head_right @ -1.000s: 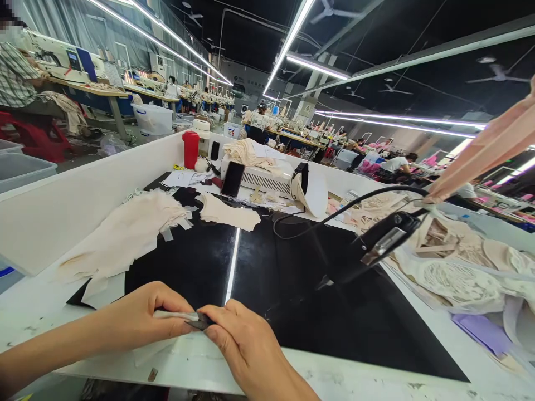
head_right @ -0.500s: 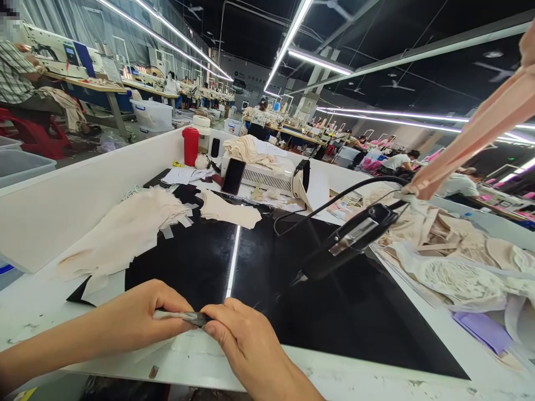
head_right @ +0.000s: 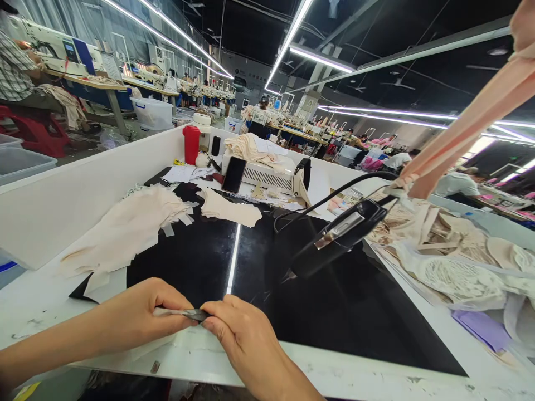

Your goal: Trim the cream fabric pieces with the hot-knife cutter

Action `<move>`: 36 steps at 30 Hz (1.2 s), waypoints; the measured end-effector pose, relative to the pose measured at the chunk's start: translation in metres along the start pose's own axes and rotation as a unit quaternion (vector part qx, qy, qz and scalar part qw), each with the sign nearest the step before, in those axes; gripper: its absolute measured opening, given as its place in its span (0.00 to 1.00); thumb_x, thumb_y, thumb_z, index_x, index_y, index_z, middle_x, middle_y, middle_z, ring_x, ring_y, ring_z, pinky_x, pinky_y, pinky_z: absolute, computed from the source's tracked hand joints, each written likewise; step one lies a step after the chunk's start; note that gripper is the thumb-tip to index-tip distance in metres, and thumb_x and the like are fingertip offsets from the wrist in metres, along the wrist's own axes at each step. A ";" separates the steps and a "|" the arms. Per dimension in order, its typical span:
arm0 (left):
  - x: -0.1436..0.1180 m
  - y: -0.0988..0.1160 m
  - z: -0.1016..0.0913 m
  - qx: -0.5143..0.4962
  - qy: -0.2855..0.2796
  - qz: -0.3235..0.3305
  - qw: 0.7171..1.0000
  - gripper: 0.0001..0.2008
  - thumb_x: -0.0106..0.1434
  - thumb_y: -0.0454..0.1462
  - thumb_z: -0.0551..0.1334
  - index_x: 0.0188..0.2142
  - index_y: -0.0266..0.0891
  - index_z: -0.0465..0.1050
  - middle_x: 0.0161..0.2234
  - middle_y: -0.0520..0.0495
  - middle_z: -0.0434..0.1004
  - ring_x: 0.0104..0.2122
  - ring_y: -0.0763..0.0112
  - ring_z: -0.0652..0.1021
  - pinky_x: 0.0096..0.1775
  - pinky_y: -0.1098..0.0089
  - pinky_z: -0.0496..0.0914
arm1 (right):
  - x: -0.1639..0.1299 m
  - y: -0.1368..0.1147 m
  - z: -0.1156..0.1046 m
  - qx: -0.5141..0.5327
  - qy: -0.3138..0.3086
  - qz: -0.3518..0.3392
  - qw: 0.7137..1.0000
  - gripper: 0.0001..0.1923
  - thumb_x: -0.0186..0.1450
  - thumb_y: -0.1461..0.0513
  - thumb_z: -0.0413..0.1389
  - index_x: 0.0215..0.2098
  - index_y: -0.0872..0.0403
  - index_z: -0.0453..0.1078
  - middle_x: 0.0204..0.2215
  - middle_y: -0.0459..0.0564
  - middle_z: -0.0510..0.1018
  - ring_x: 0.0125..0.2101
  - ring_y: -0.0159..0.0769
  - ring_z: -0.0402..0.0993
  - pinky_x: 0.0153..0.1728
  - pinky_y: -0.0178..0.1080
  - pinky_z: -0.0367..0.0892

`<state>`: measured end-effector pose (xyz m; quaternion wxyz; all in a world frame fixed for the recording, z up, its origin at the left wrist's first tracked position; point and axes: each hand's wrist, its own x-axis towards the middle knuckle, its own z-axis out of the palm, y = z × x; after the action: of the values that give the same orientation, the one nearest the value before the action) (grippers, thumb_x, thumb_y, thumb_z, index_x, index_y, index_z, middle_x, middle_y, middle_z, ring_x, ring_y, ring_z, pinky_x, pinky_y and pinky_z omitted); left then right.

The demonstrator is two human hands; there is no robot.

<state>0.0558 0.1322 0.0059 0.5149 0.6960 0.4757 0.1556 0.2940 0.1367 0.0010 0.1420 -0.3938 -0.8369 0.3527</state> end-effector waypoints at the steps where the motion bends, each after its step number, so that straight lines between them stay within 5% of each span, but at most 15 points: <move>1: 0.000 -0.001 0.000 0.000 0.000 0.003 1.000 0.21 0.68 0.42 0.58 0.21 0.40 0.53 0.22 0.56 0.49 0.24 0.73 0.54 0.26 0.67 0.48 | 0.000 0.000 0.000 0.000 -0.002 0.002 1.000 0.21 0.78 0.49 0.43 0.49 0.45 0.76 0.34 0.44 0.75 0.36 0.33 0.71 0.38 0.36 0.62; 36: -0.001 -0.002 0.002 -0.012 -0.007 -0.023 1.000 0.20 0.68 0.44 0.58 0.22 0.40 0.57 0.23 0.55 0.52 0.25 0.73 0.55 0.27 0.66 0.49 | 0.002 0.005 0.007 0.005 0.022 -0.008 1.000 0.19 0.78 0.52 0.46 0.52 0.48 0.77 0.34 0.46 0.77 0.36 0.34 0.72 0.38 0.36 0.64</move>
<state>0.0562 0.1301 0.0034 0.5299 0.6797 0.4862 0.1442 0.2917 0.1365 -0.0075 0.1649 -0.3938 -0.8348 0.3475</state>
